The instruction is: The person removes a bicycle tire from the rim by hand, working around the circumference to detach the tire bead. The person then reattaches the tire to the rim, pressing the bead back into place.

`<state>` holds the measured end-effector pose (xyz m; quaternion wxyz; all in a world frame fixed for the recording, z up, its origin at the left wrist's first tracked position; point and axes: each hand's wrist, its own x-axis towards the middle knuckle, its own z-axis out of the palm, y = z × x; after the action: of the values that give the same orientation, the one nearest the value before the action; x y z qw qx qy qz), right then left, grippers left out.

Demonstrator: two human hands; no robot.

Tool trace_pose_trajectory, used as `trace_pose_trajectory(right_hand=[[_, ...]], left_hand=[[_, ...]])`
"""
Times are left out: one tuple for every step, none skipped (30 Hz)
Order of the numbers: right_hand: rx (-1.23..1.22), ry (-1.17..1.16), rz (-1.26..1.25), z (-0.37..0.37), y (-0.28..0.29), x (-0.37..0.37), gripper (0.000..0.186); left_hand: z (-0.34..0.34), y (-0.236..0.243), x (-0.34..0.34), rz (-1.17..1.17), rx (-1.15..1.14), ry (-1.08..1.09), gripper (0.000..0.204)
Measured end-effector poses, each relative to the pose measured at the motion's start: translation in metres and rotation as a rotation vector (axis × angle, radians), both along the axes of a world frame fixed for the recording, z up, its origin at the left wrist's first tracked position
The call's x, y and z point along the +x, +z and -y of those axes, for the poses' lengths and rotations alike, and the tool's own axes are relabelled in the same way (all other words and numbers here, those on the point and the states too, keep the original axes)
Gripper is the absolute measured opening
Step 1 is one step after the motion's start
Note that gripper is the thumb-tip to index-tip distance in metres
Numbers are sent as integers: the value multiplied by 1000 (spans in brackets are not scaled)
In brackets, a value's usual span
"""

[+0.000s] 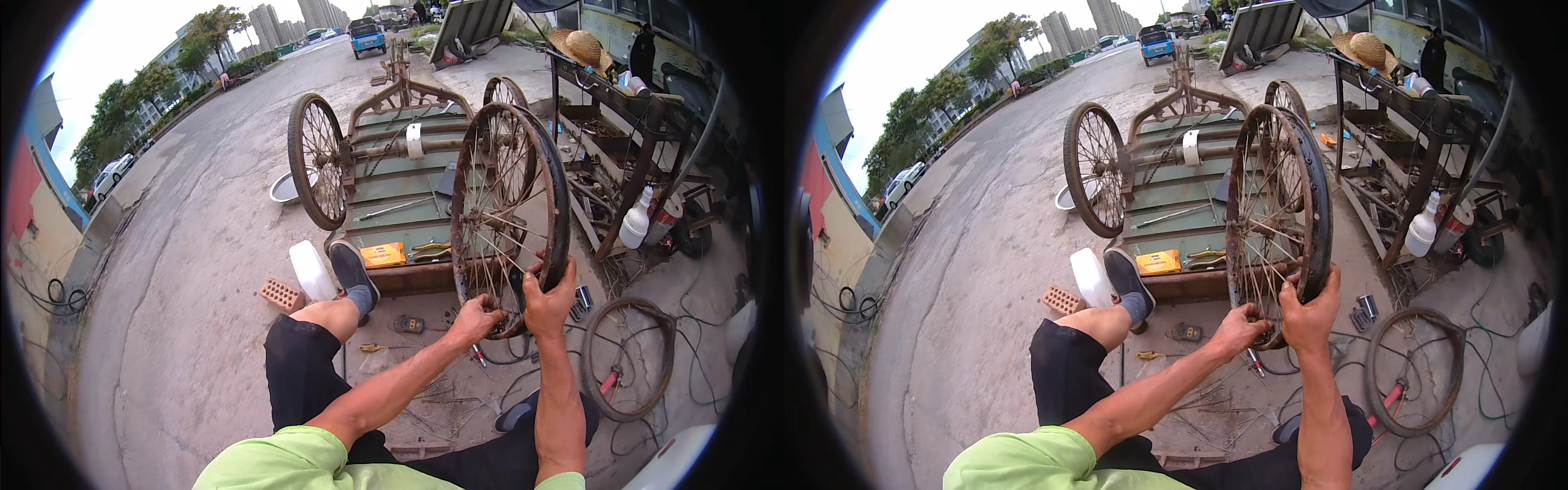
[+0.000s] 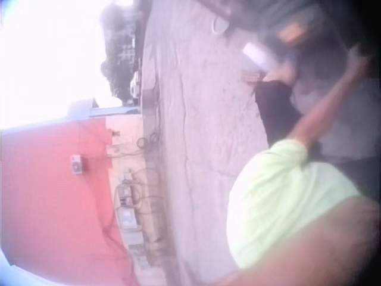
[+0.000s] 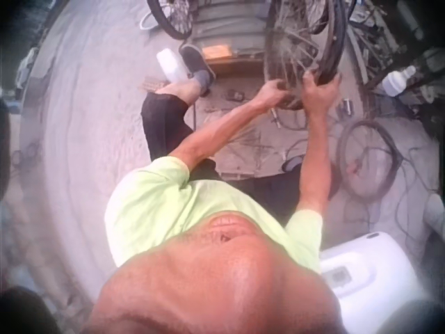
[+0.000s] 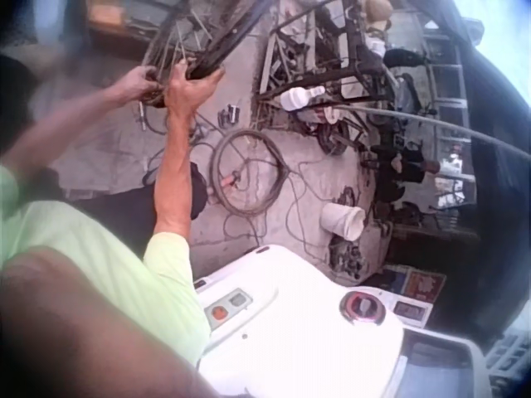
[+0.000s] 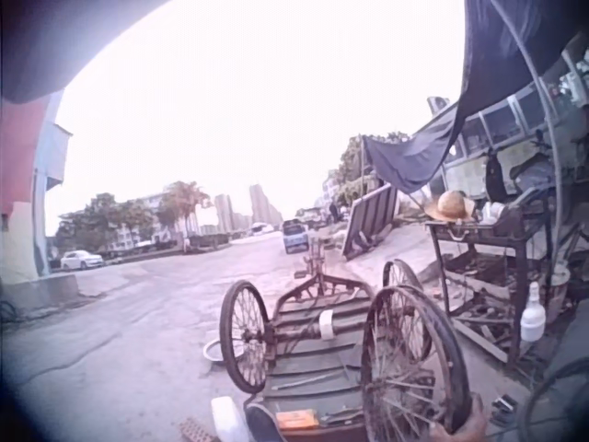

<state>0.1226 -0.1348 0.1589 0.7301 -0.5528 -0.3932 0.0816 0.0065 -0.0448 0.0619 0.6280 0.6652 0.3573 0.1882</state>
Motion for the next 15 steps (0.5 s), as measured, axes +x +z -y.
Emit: trace_pose_trajectory(right_hand=[[-8, 21, -15, 1, -2, 1, 38], [-39, 5, -1, 3, -1, 3, 38], [-7, -18, 6, 2, -1, 2, 38], [25, -41, 13, 0, -1, 1, 39], [57, -65, 21, 0, 1, 0, 40], [-7, -75, 87, 2, 5, -2, 43], [-71, -86, 154, 6, 11, -5, 47], [-135, -97, 220, 8, 15, -7, 50], [-139, -146, 264, 10, 16, -8, 54], [-143, -194, 308, 9, 16, -9, 57], [-146, -243, 353, 9, 17, -10, 60], [-134, -192, 280, 11, 22, -14, 63], [-123, -203, 311, 13, 26, -15, 61], [-112, -214, 341, 14, 29, -16, 58], [-103, -226, 372, 16, 33, -17, 56]], left_hand=[[1, 2, -2, -27, 27, -5, 26], [1, 4, -1, -41, 61, -14, 27], [0, 9, 0, -60, 57, -26, 27], [0, 13, 1, -79, 54, -37, 28], [0, 15, 1, -97, 50, -49, 28], [2, 16, -1, -99, 52, -36, 28], [2, 15, -3, -101, 54, -23, 29], [1, 14, -6, -103, 56, -10, 30], [3, 12, -8, -111, 67, -24, 31], [4, 10, -10, -120, 78, -37, 31], [5, 7, -12, -129, 90, -50, 32], [8, 1, -16, -166, 128, -60, 34], [12, -5, -19, -167, 146, -52, 35], [16, -9, -21, -169, 165, -43, 36], [19, -14, -22, -170, 182, -37, 37]])
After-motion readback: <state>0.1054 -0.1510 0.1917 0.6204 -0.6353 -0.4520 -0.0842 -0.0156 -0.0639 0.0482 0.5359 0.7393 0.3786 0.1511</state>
